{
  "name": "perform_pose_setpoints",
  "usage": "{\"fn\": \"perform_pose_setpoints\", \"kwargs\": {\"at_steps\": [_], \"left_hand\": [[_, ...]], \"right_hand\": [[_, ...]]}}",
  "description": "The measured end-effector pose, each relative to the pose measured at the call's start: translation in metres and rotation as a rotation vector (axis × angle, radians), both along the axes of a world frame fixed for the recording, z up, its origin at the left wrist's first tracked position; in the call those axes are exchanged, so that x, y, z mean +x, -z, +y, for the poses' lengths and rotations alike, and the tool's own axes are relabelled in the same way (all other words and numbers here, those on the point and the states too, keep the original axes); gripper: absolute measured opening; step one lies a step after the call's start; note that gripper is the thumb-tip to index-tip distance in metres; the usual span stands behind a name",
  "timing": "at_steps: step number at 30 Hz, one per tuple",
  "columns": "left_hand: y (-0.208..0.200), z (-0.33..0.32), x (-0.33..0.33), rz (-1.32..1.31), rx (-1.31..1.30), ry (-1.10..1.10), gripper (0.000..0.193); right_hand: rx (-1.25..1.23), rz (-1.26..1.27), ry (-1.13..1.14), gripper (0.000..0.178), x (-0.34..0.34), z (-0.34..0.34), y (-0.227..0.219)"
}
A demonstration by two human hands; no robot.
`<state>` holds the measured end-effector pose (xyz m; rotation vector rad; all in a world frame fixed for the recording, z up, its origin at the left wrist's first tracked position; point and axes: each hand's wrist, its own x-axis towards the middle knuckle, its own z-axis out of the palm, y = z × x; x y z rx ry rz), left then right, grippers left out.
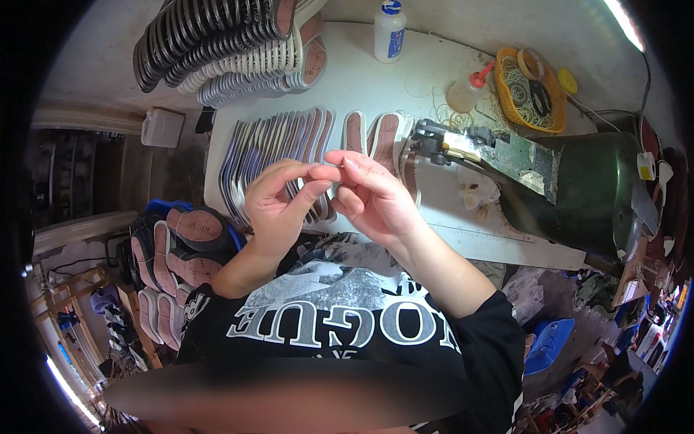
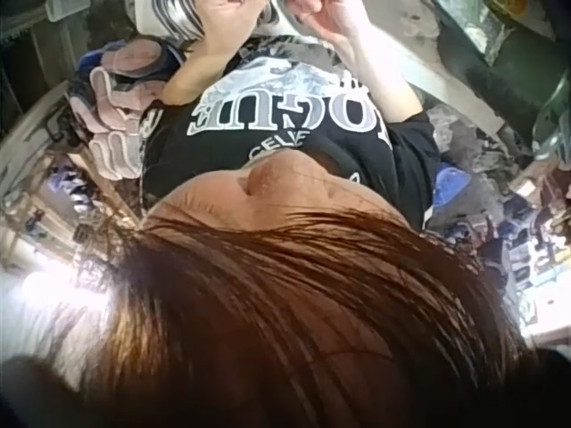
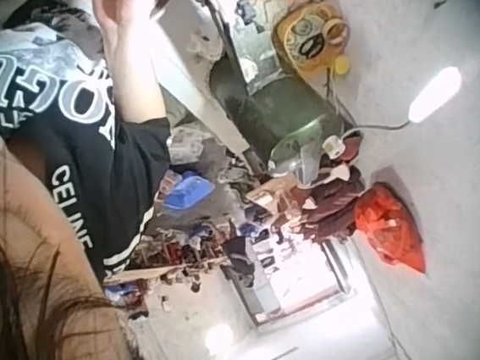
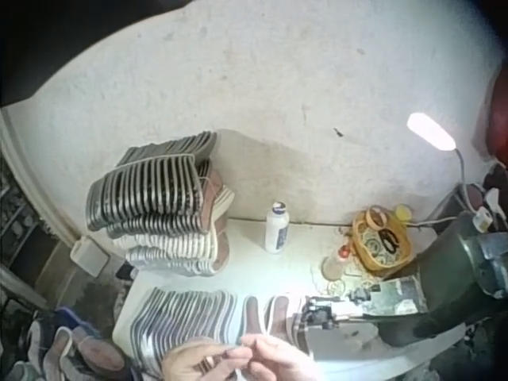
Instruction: Attaching and aligning shoe components, specifically the insole to the sole, in a shoe manufacturing environment.
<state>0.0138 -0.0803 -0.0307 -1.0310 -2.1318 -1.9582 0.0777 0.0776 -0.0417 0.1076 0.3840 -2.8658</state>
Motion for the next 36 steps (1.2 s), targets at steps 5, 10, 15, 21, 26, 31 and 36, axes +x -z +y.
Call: {"fn": "perform_pose_setpoints", "kwargs": {"at_steps": [5, 10, 15, 21, 26, 31, 36], "left_hand": [[-0.001, -0.002, -0.01, 0.195, -0.127, -0.106, 0.01], [0.015, -0.025, -0.02, -0.31, -0.158, 0.03, 0.019], [0.055, -0.057, -0.026, -0.468, -0.086, -0.187, 0.013], [0.052, -0.13, -0.057, -0.527, 0.147, -0.5, 0.009], [0.052, -0.127, -0.053, -0.477, -0.038, -0.439, 0.012], [0.065, -0.151, -0.061, -0.046, -0.665, -0.717, 0.042], [0.057, -0.094, -0.045, -0.078, -0.539, -0.29, 0.067]], "right_hand": [[0.213, -0.047, 0.046, 0.034, 0.0, -0.004, -0.013], [0.507, -0.097, -0.008, 0.038, -0.005, -0.014, -0.015], [0.675, -0.037, 0.019, 0.048, -0.02, -0.029, 0.031], [0.867, -0.143, 0.065, 0.05, -0.022, -0.038, 0.039], [0.435, -0.211, 0.011, 0.026, -0.034, -0.03, 0.033], [1.505, -0.166, -0.128, 0.037, -0.03, -0.033, 0.035], [1.492, -0.148, -0.316, 0.024, -0.03, -0.033, 0.049]]}}
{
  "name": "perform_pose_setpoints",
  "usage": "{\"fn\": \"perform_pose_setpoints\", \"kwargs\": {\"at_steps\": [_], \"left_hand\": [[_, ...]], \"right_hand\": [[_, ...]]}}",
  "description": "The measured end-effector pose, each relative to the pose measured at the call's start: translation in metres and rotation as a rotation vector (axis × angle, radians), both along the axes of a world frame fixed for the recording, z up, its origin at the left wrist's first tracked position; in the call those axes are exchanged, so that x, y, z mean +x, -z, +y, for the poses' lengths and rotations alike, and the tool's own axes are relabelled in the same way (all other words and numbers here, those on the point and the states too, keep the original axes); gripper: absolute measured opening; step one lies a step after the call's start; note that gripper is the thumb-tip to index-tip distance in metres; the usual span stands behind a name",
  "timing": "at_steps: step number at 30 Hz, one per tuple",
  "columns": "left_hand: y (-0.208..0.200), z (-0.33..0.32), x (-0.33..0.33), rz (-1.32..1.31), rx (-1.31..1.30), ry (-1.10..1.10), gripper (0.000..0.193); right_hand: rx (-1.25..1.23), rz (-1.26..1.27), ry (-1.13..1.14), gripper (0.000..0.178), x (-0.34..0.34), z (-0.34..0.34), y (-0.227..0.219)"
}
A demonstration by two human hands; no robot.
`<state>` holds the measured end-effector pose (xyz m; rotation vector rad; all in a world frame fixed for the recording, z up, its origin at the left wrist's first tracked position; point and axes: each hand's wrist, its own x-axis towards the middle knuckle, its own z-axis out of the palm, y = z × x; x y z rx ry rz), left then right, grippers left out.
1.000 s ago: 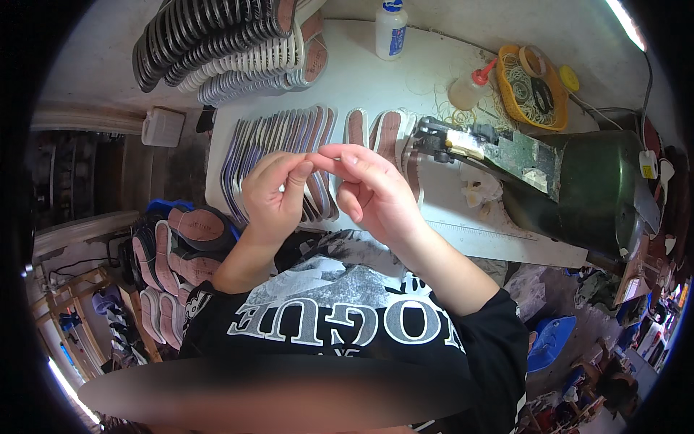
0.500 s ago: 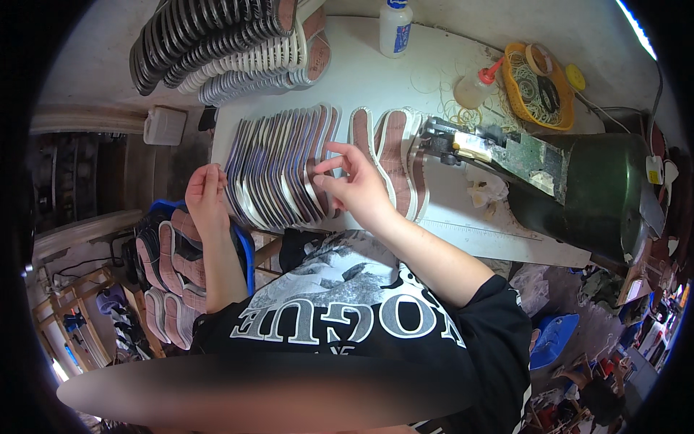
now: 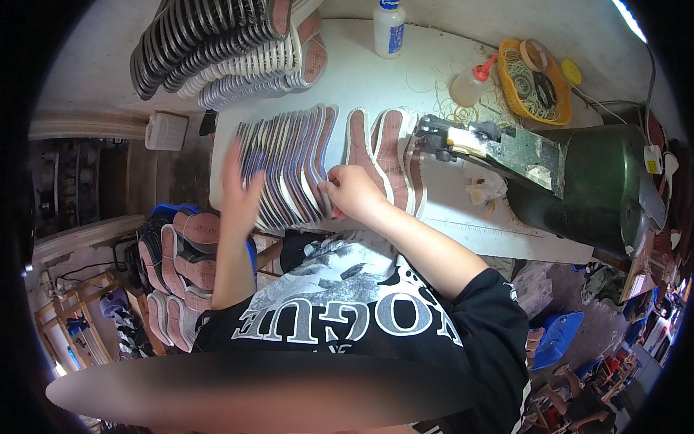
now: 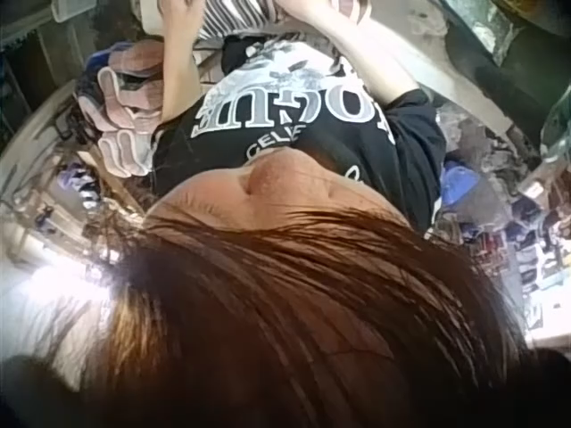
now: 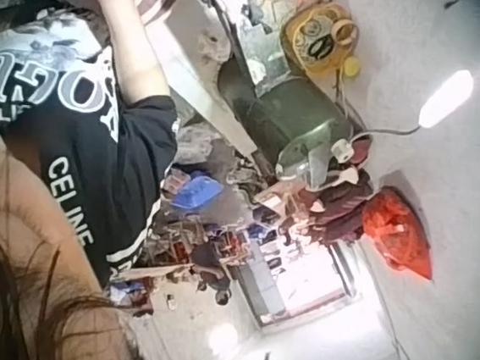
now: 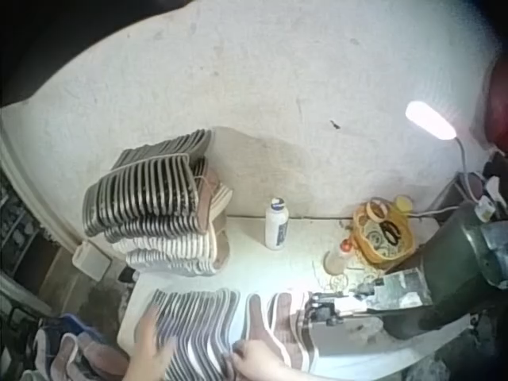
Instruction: Attaching and aligning shoe components, specifically the insole to the sole, in a shoe manufacturing environment.
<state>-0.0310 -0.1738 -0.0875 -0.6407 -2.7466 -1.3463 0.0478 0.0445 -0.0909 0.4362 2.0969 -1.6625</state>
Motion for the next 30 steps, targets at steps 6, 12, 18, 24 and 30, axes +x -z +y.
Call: {"fn": "perform_pose_setpoints", "kwargs": {"at_steps": [6, 12, 18, 24, 30], "left_hand": [[-0.004, 0.047, 0.024, 0.096, -0.685, 0.345, 0.05], [-0.011, 0.104, 0.022, 0.002, -0.109, 0.316, 0.084], [0.008, 0.111, 0.013, -0.038, -0.06, 0.312, 0.111], [-0.049, 0.151, 0.014, -1.224, 0.825, 0.601, 0.046], [-0.067, 0.174, 0.039, -1.055, 0.835, 0.696, 0.024]], "right_hand": [[0.306, 0.473, 0.0, 0.015, 0.027, 0.043, -0.054], [0.417, 0.598, 0.05, 0.011, 0.045, 0.04, -0.034], [0.413, 0.705, -0.024, 0.019, 0.068, 0.07, -0.076], [-0.577, 0.493, 0.072, 0.03, 0.083, 0.098, -0.081], [-0.794, 0.484, 0.094, 0.038, 0.063, 0.102, -0.029]]}}
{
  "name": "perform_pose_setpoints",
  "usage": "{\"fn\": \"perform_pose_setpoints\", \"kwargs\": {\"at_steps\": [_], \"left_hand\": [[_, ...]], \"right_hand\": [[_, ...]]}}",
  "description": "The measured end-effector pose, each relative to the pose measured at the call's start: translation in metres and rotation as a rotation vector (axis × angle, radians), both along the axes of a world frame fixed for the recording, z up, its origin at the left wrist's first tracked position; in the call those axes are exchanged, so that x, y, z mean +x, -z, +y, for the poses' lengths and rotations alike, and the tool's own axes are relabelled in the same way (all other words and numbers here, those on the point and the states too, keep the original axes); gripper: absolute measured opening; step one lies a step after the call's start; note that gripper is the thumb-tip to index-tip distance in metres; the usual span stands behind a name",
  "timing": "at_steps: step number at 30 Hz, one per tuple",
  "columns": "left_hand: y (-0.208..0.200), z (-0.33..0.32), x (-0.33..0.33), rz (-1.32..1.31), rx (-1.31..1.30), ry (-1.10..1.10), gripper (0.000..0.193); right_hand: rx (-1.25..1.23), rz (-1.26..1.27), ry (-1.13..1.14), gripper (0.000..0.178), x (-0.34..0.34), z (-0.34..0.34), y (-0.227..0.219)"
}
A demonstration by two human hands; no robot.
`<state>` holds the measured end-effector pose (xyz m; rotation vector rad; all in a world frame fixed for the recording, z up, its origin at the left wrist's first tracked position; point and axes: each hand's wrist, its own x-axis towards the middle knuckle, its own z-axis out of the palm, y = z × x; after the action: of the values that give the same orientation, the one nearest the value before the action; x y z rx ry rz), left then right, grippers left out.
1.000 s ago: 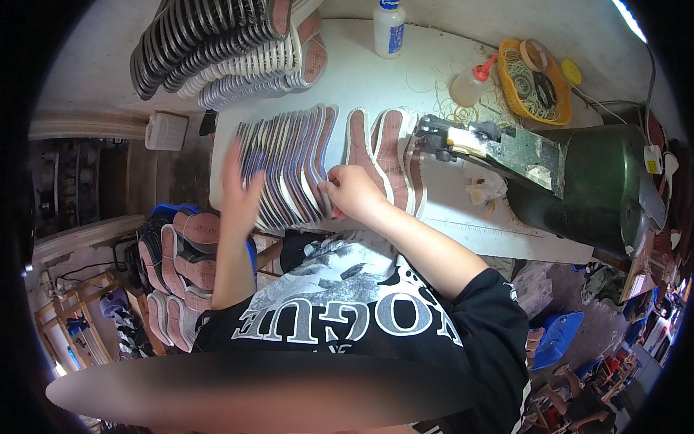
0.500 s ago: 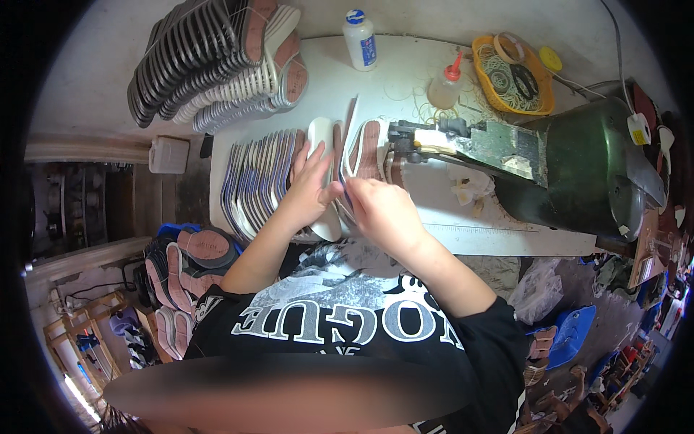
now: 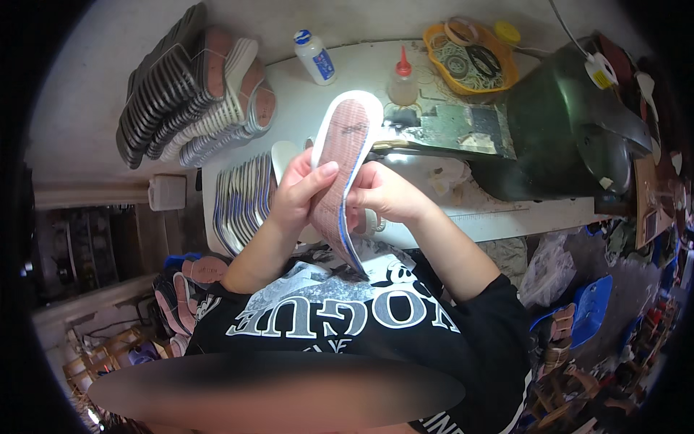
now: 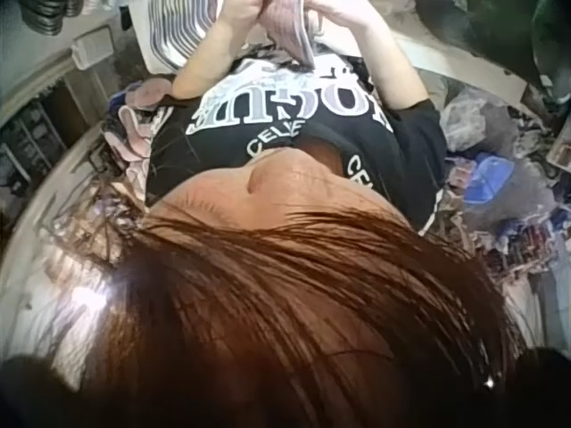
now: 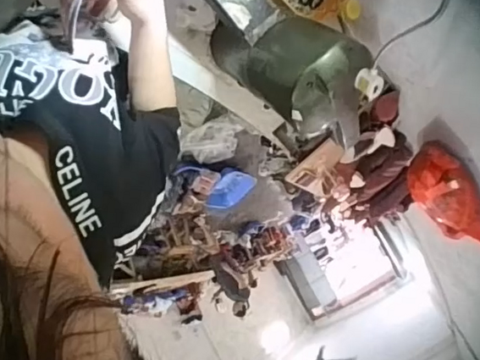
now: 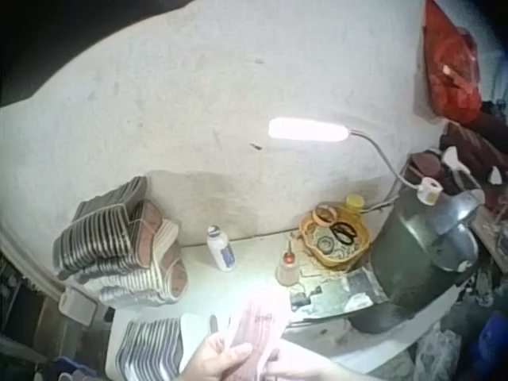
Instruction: Attaching and aligning shoe components, specifically the insole to the sole, in a shoe manufacturing environment.
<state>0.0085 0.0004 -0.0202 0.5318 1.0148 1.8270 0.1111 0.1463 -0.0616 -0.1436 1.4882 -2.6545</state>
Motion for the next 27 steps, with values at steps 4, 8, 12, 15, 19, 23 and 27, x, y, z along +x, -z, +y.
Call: {"fn": "perform_pose_setpoints", "kwargs": {"at_steps": [4, 8, 12, 15, 19, 23, 27], "left_hand": [[-0.004, -0.001, 0.002, 0.291, -0.037, -0.227, 0.021], [0.006, 0.002, 0.0, 0.569, -0.218, -0.294, 0.03], [-0.012, 0.021, -0.004, 0.495, -0.194, -0.268, 0.032], [-0.015, 0.037, -0.008, 0.283, -0.168, -0.292, 0.029], [0.0, 0.059, -0.032, 0.354, -0.142, -0.365, 0.027], [0.038, 0.075, -0.045, 1.109, -0.394, -0.385, 0.035], [0.034, 0.082, -0.039, 0.968, -0.408, -0.37, 0.037]], "right_hand": [[0.134, -0.105, 0.027, 0.025, 0.007, 0.01, -0.04], [0.658, -0.105, 0.14, 0.023, 0.009, 0.012, -0.06], [0.757, -0.029, 0.271, 0.023, 0.011, 0.007, -0.062], [0.472, -0.101, 0.188, 0.02, 0.019, 0.013, -0.044], [0.259, -0.185, 0.033, 0.03, 0.038, 0.007, -0.027], [0.169, -0.234, 0.152, 0.031, 0.056, 0.002, -0.021], [0.106, -0.332, 0.32, 0.03, 0.06, -0.001, -0.02]]}}
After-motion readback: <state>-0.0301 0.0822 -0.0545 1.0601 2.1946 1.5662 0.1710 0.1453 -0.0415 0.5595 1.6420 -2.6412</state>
